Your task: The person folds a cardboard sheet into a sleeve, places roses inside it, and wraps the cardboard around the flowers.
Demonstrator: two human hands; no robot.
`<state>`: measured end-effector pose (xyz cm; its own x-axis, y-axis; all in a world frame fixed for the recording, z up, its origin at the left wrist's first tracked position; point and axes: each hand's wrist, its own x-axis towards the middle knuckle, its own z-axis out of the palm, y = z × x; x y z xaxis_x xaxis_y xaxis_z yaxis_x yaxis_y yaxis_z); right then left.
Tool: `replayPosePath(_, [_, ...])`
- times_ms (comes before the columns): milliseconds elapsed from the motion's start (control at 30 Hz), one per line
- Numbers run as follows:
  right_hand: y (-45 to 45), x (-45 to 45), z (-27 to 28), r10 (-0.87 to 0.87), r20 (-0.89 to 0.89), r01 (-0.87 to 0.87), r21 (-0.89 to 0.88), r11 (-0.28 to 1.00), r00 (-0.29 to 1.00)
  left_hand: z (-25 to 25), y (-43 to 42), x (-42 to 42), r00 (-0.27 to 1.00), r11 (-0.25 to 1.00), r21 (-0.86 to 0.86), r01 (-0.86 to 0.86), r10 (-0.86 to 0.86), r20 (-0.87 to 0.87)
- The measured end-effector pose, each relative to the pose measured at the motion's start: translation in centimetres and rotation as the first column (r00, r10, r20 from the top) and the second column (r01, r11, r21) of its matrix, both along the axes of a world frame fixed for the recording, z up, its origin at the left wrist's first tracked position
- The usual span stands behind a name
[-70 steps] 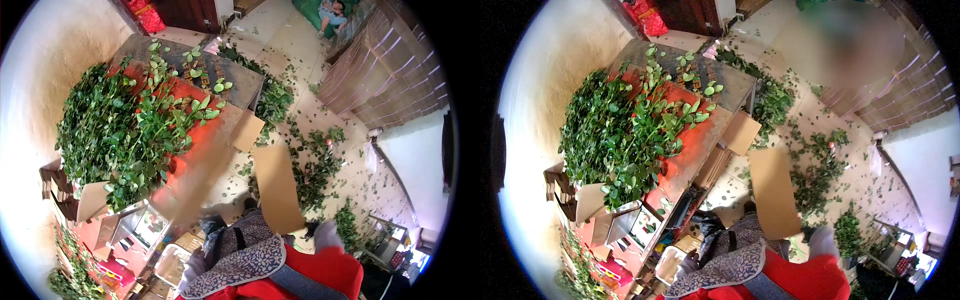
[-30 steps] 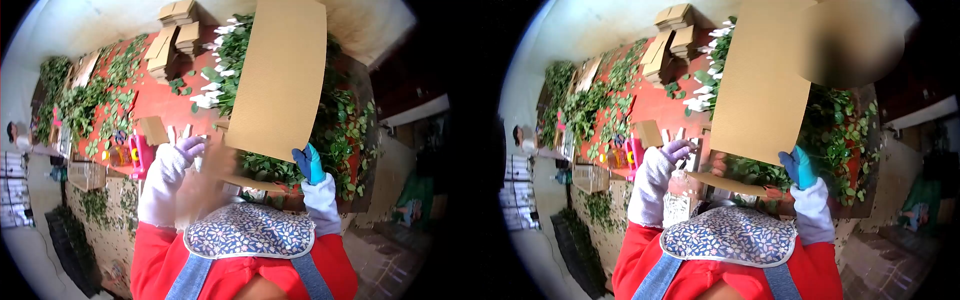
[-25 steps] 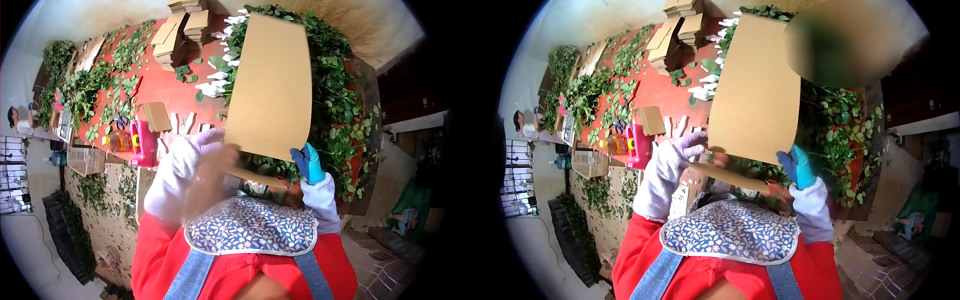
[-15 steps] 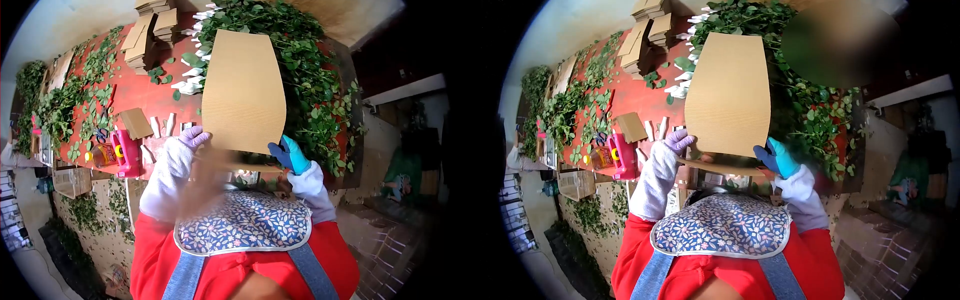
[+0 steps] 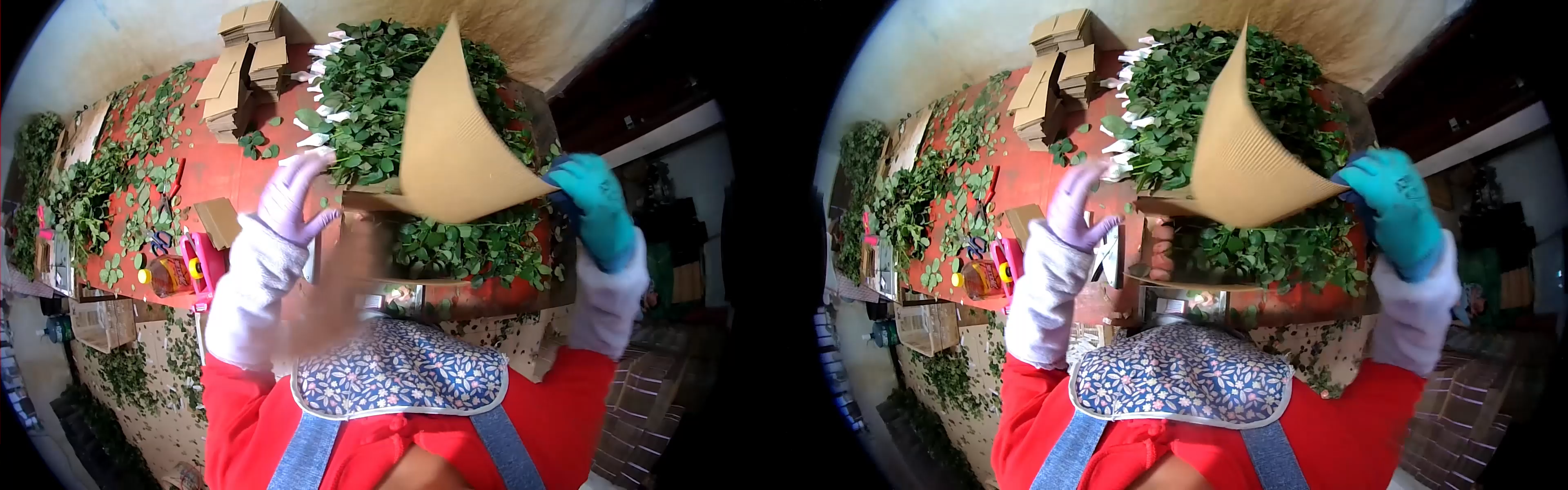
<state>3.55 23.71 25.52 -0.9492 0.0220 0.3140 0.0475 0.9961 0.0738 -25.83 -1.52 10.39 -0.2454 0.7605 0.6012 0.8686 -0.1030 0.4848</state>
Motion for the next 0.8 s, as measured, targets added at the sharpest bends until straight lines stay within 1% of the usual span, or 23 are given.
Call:
replayPosePath(33, [-2.1,-1.3,3.7,-0.048,0.164,0.026,0.132,0.991,0.985,1.2,0.4,-0.8,0.992,0.998,0.054,-0.023,0.030,-0.119])
replayPosePath(67, [-4.0,-2.0,5.7,-0.089,0.183,0.039,0.258,0.965,0.979,2.9,1.0,-1.2,0.975,0.986,0.163,0.014,0.023,-0.219])
replayPosePath(100, [-5.7,-2.0,7.4,-0.114,0.197,0.037,0.359,0.933,0.974,5.0,1.1,-0.5,0.966,0.985,0.160,-0.057,0.095,-0.241])
replayPosePath(167, [-8.1,-1.8,10.4,-0.138,0.212,0.006,0.525,0.851,0.967,7.2,1.4,-0.1,0.923,0.971,0.197,-0.134,0.194,-0.332])
replayPosePath(233, [-8.9,-0.9,12.8,-0.128,0.220,-0.047,0.648,0.760,0.967,9.0,1.1,0.7,0.897,0.976,0.160,-0.150,0.203,-0.393])
replayPosePath(267, [-10.1,-0.2,13.8,-0.181,0.189,0.008,0.669,0.743,0.965,8.4,1.3,0.5,0.827,0.954,0.222,-0.199,0.285,-0.484])
replayPosePath(300, [-10.2,1.0,14.6,-0.210,0.171,0.026,0.715,0.698,0.963,7.7,2.0,0.2,0.806,0.909,0.373,-0.186,0.358,-0.472])
replayPosePath(333, [-10.3,2.1,15.5,-0.238,0.152,0.042,0.758,0.651,0.959,7.4,1.7,0.1,0.784,0.909,0.339,-0.242,0.389,-0.484])
replayPosePath(367, [-10.4,3.0,16.1,-0.258,0.125,0.066,0.779,0.624,0.958,8.2,0.3,0.4,0.809,0.943,0.179,-0.280,0.332,-0.485])
replayPosePath(400, [-10.4,3.6,16.4,-0.274,0.102,0.091,0.787,0.610,0.956,9.0,-1.0,0.5,0.832,0.950,0.014,-0.312,0.280,-0.479])
replayPosePath(433, [-10.5,4.1,16.6,-0.285,0.077,0.116,0.790,0.602,0.955,9.4,-1.6,0.4,0.821,0.953,-0.030,-0.303,0.245,-0.515])
replayPosePath(500, [-10.5,4.8,16.7,-0.301,0.029,0.165,0.785,0.597,0.953,7.6,-3.0,-1.0,0.863,0.960,-0.167,-0.224,0.117,-0.491])
replayPosePath(567, [-10.3,5.4,16.6,-0.307,-0.006,0.201,0.770,0.606,0.952,6.8,-4.5,-0.3,0.932,0.961,-0.263,-0.090,-0.012,-0.363])
replayPosePath(600, [-10.4,5.6,16.3,-0.308,-0.015,0.211,0.760,0.615,0.951,6.2,-4.9,0.5,0.952,0.955,-0.288,-0.062,-0.030,-0.306])
replayPosePath(667, [-10.3,6.2,15.5,-0.296,-0.030,0.224,0.725,0.651,0.955,7.2,-5.3,2.6,0.998,0.949,-0.315,-0.012,-0.009,-0.064])
replayPosePath(700, [-10.2,6.3,14.8,-0.278,-0.029,0.219,0.698,0.682,0.960,7.7,-5.6,3.8,0.998,0.949,-0.316,0.009,0.009,0.058])
replayPosePath(767, [-9.5,5.9,12.8,-0.188,-0.045,0.175,0.625,0.761,0.981,8.2,-6.0,3.9,0.968,0.931,-0.353,0.096,-0.004,0.252])
replayPosePath(800, [-8.9,5.5,11.5,-0.138,-0.042,0.136,0.582,0.802,0.990,6.3,-5.9,3.7,0.826,0.919,-0.299,0.256,-0.047,0.562])
